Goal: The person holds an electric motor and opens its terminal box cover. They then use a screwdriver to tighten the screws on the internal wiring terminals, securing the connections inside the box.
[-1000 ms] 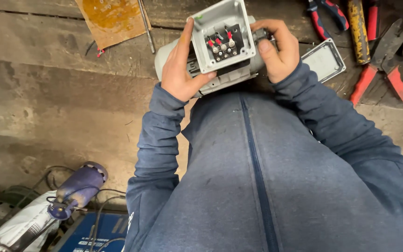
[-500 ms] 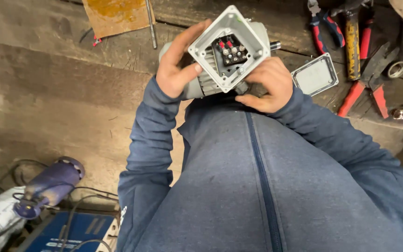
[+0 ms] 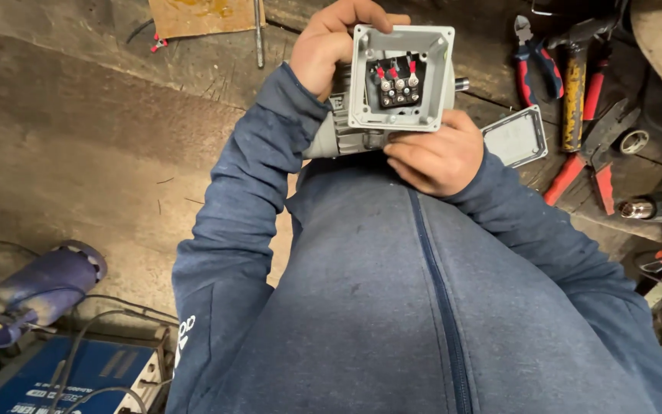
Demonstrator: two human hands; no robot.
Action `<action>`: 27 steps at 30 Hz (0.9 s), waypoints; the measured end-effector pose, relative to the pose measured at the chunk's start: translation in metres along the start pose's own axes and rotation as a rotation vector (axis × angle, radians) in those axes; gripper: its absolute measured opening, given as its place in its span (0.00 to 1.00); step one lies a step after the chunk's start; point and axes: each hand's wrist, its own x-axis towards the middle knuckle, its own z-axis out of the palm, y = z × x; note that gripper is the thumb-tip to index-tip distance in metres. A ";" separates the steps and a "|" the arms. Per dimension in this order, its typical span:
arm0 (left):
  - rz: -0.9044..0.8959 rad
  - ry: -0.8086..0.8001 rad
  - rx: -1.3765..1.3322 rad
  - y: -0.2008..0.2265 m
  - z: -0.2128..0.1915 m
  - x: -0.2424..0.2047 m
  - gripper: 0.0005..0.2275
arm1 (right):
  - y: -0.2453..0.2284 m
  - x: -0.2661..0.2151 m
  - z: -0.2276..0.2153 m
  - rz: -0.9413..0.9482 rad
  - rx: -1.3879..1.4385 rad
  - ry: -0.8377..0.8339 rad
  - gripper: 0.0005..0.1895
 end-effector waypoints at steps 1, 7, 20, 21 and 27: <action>-0.008 -0.010 0.045 -0.002 0.000 0.000 0.16 | 0.001 -0.002 0.001 0.056 0.017 -0.001 0.12; 0.072 -0.055 0.245 -0.009 -0.008 -0.002 0.16 | 0.007 -0.014 -0.002 0.130 0.071 -0.006 0.10; -0.026 -0.125 0.214 -0.004 -0.015 0.008 0.17 | 0.078 -0.065 0.011 0.551 0.533 0.589 0.13; -0.025 -0.132 0.198 -0.002 -0.012 0.008 0.18 | 0.093 -0.060 0.017 0.613 0.635 0.544 0.16; 0.023 -0.066 0.195 -0.002 -0.001 -0.001 0.20 | 0.105 -0.016 0.037 0.615 0.845 0.283 0.31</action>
